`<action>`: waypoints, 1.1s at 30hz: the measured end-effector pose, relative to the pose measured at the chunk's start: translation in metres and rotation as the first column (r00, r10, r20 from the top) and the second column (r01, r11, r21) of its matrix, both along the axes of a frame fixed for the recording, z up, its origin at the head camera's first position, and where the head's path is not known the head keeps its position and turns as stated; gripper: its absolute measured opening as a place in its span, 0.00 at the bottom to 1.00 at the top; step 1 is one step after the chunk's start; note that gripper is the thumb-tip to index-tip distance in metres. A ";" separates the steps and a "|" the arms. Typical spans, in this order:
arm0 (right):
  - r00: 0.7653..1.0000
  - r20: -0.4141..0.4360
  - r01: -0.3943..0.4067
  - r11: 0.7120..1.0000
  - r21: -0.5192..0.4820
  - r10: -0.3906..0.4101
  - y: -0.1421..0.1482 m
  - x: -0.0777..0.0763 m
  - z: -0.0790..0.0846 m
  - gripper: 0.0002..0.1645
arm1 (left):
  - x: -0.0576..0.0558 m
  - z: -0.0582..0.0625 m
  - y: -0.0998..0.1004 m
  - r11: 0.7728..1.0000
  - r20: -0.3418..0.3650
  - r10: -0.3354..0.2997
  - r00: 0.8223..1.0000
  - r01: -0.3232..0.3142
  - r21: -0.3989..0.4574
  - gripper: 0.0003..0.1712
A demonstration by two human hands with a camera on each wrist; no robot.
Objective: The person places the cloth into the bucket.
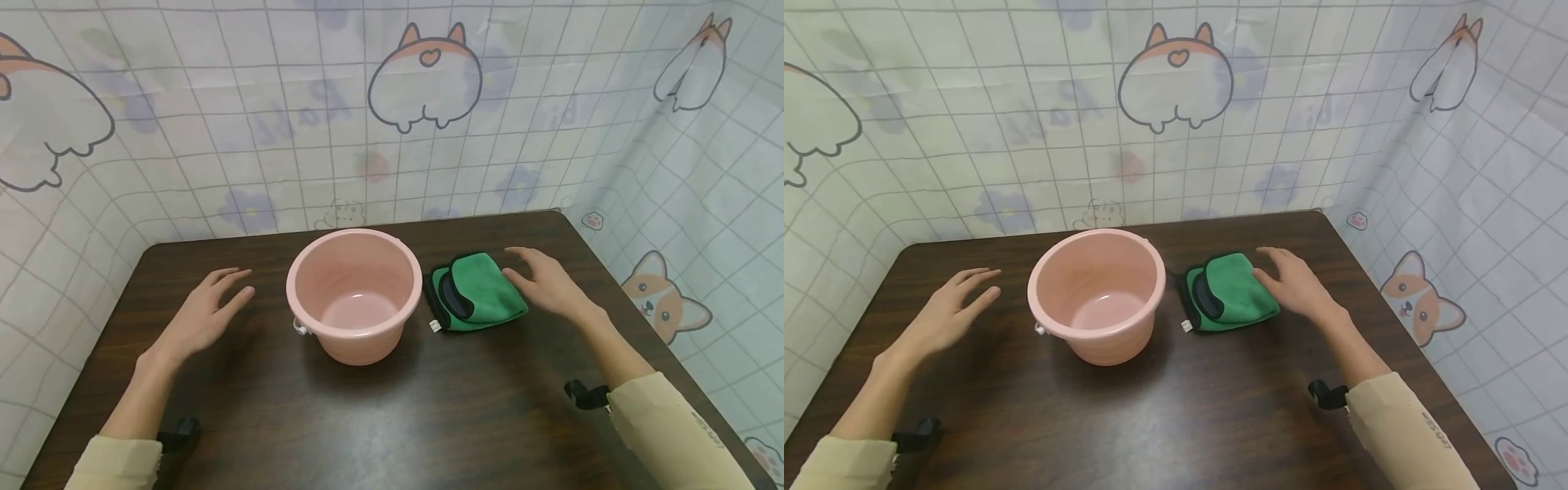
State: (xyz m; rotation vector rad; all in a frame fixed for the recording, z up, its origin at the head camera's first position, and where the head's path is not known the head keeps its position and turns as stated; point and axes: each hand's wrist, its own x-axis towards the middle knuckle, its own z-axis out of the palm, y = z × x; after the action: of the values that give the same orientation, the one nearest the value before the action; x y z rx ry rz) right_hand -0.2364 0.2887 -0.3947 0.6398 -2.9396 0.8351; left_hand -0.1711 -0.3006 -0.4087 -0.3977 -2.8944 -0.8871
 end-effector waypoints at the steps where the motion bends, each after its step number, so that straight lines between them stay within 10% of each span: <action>1: 1.000 0.001 -0.002 1.000 -0.007 0.002 0.000 0.001 0.000 0.32 | 0.001 0.000 0.002 1.000 -0.017 -0.004 1.000 0.004 0.018 0.33; 12: 0.999 0.036 0.000 0.999 -0.035 0.002 -0.005 0.003 0.002 0.29 | 0.010 0.013 0.024 0.983 -0.005 0.047 0.999 -0.046 0.176 0.30; 20: 0.996 0.093 -0.005 0.998 -0.063 0.011 -0.011 0.006 -0.001 0.29 | 0.018 0.017 0.046 0.926 0.090 0.050 0.995 -0.080 0.368 0.30; 24: 0.994 0.110 0.005 0.997 -0.072 0.003 -0.013 0.007 -0.004 0.29 | 0.019 0.017 0.058 0.854 0.110 0.018 0.994 -0.072 0.515 0.29; 33: 0.991 0.134 -0.004 0.997 -0.082 0.015 -0.016 0.007 -0.012 0.29 | 0.019 0.025 0.074 0.605 0.228 -0.081 0.970 -0.134 0.785 0.32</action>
State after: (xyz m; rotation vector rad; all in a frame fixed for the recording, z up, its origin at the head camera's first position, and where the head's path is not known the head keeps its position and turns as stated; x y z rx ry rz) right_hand -0.2289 0.2723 -0.4068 0.6171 -3.0031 1.0325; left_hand -0.1521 -0.2265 -0.3839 -0.1477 -2.2778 -2.1979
